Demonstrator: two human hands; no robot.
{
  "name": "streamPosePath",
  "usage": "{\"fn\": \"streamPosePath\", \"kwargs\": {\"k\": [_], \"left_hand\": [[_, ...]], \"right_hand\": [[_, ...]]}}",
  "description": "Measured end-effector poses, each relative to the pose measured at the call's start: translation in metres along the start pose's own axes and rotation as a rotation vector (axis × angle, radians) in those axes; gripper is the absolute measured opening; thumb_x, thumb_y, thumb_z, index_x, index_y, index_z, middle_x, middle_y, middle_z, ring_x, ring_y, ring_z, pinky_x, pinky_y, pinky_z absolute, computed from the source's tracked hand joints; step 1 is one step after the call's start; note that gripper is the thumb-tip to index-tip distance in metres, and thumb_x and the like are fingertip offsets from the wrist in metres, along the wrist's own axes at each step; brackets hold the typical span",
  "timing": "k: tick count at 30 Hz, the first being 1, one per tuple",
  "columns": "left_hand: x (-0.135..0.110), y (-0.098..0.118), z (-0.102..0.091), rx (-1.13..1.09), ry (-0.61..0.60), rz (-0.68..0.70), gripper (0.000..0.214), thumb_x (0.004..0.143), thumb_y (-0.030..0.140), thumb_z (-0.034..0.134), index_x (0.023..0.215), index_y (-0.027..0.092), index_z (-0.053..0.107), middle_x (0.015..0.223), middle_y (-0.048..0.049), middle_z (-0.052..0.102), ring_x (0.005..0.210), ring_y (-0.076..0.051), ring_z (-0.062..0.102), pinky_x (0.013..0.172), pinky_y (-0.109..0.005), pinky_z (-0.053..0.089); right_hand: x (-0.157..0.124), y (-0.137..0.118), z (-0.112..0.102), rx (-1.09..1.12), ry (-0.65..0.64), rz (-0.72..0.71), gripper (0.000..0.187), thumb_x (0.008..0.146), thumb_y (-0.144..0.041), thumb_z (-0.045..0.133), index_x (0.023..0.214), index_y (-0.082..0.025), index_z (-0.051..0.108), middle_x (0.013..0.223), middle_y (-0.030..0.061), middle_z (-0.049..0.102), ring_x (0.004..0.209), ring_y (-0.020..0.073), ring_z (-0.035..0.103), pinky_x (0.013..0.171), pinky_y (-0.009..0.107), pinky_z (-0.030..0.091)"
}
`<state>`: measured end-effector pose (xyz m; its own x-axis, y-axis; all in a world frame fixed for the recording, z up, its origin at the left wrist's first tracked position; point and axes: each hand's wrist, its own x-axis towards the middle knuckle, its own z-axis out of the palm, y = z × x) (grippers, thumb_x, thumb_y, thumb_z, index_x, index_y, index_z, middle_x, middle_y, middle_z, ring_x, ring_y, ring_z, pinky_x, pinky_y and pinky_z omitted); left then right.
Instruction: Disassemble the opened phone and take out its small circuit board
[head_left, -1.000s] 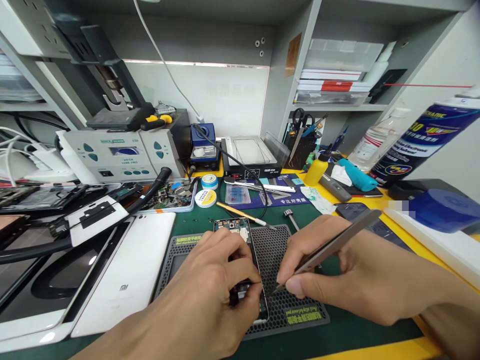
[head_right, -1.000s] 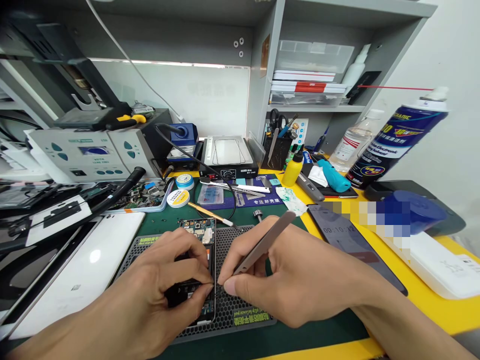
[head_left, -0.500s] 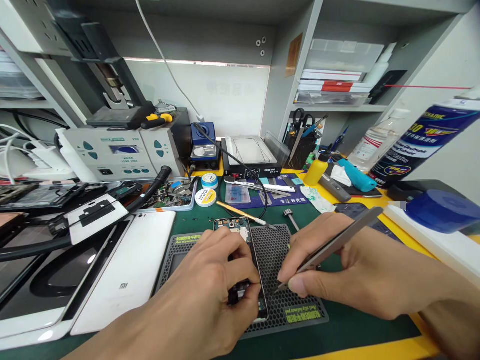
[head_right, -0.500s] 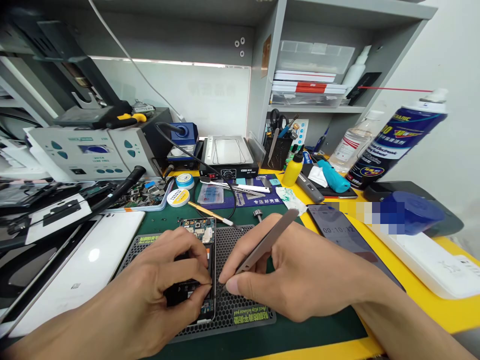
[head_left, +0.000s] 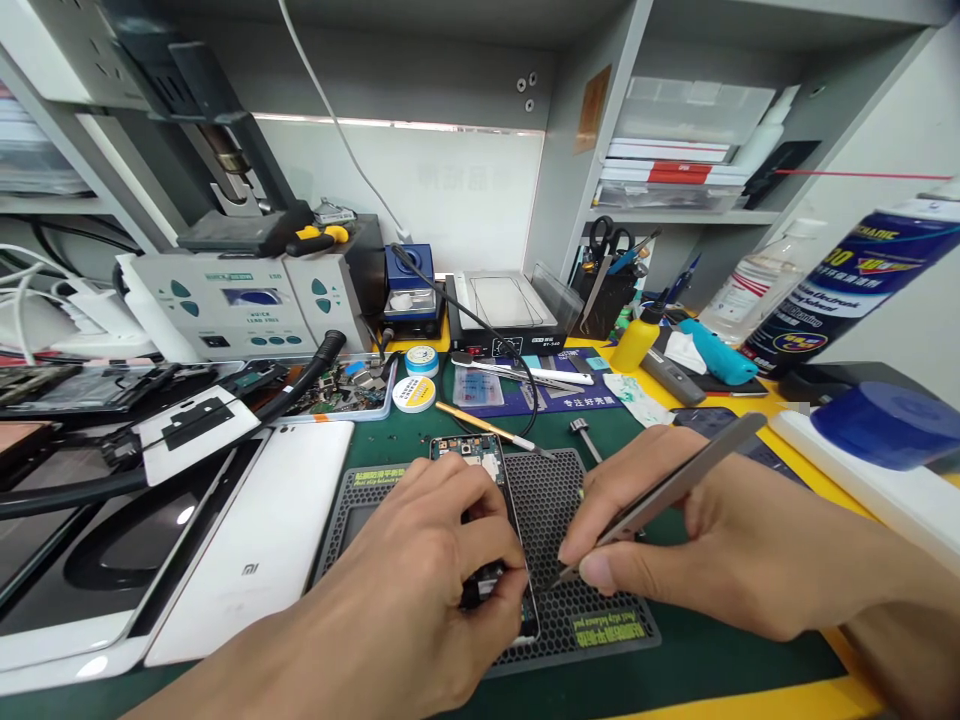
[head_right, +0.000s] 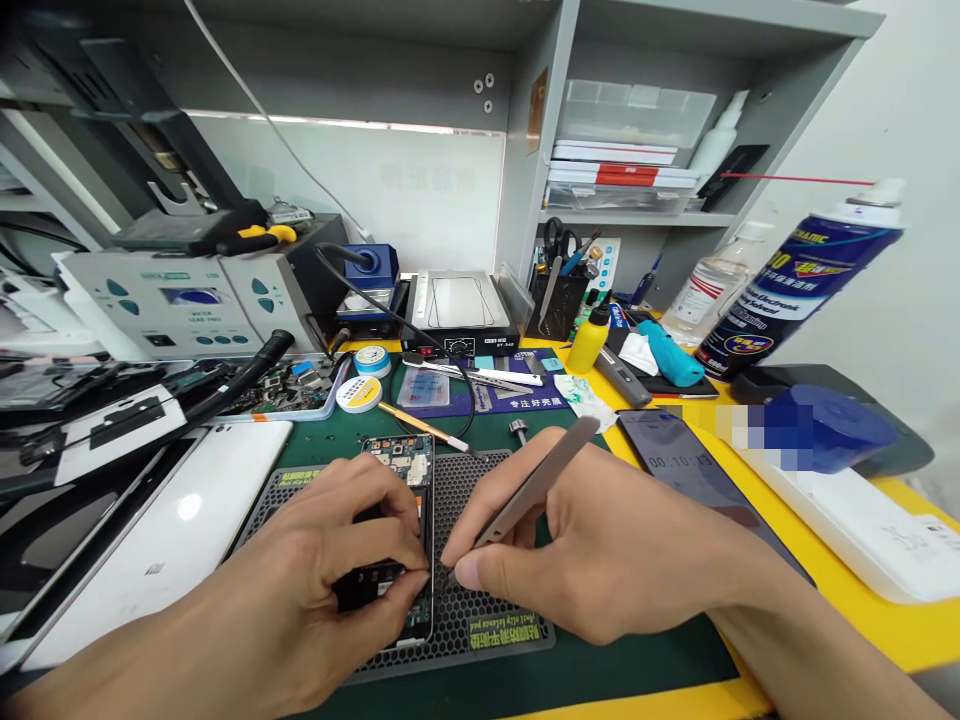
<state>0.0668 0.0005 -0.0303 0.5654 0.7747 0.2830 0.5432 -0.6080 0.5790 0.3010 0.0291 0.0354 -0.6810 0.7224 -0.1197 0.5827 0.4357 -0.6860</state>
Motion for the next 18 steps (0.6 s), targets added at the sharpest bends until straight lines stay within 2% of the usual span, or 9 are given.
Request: {"fn": "streamPosePath", "kwargs": {"k": [6, 10, 15, 18], "left_hand": [[0.0, 0.002, -0.001, -0.001, -0.009, -0.004, 0.014, 0.091, 0.017, 0.058, 0.082, 0.025, 0.065, 0.093, 0.0017, 0.058, 0.088, -0.016, 0.051, 0.079, -0.037, 0.037], [0.0, 0.002, 0.0, -0.008, -0.027, -0.013, 0.014, 0.09, 0.015, 0.058, 0.081, 0.024, 0.065, 0.094, 0.0006, 0.058, 0.088, -0.017, 0.051, 0.079, -0.037, 0.037], [0.002, 0.002, -0.001, -0.02, -0.029, -0.04, 0.013, 0.087, 0.015, 0.06, 0.08, 0.024, 0.066, 0.092, 0.0014, 0.059, 0.087, -0.017, 0.051, 0.078, -0.036, 0.037], [0.003, 0.003, -0.004, -0.032, -0.074, -0.087, 0.013, 0.087, 0.016, 0.06, 0.079, 0.025, 0.067, 0.093, 0.0032, 0.06, 0.088, -0.016, 0.052, 0.088, -0.038, 0.037]], "right_hand": [[0.001, -0.002, 0.0, -0.001, -0.009, 0.036, 0.019, 0.09, -0.032, 0.066, 0.086, -0.022, 0.082, 0.086, 0.0036, 0.082, 0.08, 0.0222, 0.077, 0.064, 0.025, 0.06], [0.002, -0.002, 0.0, 0.057, -0.02, 0.083, 0.02, 0.089, -0.037, 0.067, 0.086, -0.022, 0.081, 0.086, 0.0054, 0.081, 0.077, 0.0237, 0.075, 0.059, 0.027, 0.058], [0.003, 0.004, 0.003, 0.313, -0.091, 0.23, 0.007, 0.083, -0.026, 0.077, 0.084, -0.021, 0.073, 0.074, 0.0022, 0.075, 0.066, 0.0184, 0.068, 0.058, 0.026, 0.055], [0.005, 0.009, 0.008, 0.508, -0.061, 0.244, 0.014, 0.082, -0.02, 0.078, 0.086, -0.02, 0.065, 0.071, 0.0002, 0.074, 0.063, 0.0143, 0.066, 0.058, 0.023, 0.056]]}}
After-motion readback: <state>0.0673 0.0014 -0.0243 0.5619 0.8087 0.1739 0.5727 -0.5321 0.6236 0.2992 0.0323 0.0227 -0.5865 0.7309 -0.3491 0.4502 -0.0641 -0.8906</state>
